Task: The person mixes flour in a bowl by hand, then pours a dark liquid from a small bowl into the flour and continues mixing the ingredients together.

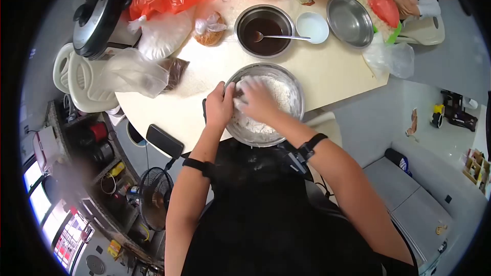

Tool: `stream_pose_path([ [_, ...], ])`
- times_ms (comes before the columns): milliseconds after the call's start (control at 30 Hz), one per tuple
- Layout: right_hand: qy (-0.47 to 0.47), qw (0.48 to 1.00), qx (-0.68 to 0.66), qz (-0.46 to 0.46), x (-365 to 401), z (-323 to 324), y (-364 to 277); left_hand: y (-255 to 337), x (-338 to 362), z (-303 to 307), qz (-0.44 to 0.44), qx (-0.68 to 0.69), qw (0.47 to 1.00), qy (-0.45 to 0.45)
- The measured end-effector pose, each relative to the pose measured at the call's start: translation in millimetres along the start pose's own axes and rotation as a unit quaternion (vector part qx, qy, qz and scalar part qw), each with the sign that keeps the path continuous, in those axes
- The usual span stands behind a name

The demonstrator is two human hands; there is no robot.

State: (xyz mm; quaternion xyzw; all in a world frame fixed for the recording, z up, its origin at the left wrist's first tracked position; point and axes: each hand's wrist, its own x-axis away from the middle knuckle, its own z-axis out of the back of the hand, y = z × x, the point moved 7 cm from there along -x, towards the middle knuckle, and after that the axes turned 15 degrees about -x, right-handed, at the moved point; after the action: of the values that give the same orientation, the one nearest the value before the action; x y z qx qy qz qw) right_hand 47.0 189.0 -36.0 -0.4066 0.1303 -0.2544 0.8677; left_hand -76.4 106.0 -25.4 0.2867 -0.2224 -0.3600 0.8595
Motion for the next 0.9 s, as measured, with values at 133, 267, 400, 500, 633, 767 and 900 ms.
stream_pose_path([
  [133,-0.159,0.977,0.119,-0.077,47.4,26.5,15.5,-16.5,8.4,0.9,0.052,0.007,0.997,-0.053],
  [267,-0.124,0.983,0.132,-0.035,56.7,39.5,17.5,-15.9,13.8,-4.3,0.043,0.028,0.998,-0.037],
  [400,-0.191,0.967,0.127,-0.109,65.6,38.2,18.8,-18.4,15.8,-2.2,0.045,-0.019,0.999,-0.018],
  [500,-0.208,0.950,0.193,-0.128,73.8,41.8,17.3,-15.6,11.6,-4.8,0.039,0.025,0.999,0.026],
  [633,-0.174,0.950,0.239,-0.099,85.1,31.1,21.3,-22.7,11.9,-12.0,0.045,0.045,0.997,0.035],
  [767,-0.154,0.952,0.233,-0.125,86.3,20.7,20.2,-12.8,26.3,0.9,0.077,0.034,0.996,0.033],
  [900,-0.149,0.951,0.227,-0.146,90.1,16.6,19.3,-21.9,28.4,-4.7,0.083,0.053,0.995,0.032],
])
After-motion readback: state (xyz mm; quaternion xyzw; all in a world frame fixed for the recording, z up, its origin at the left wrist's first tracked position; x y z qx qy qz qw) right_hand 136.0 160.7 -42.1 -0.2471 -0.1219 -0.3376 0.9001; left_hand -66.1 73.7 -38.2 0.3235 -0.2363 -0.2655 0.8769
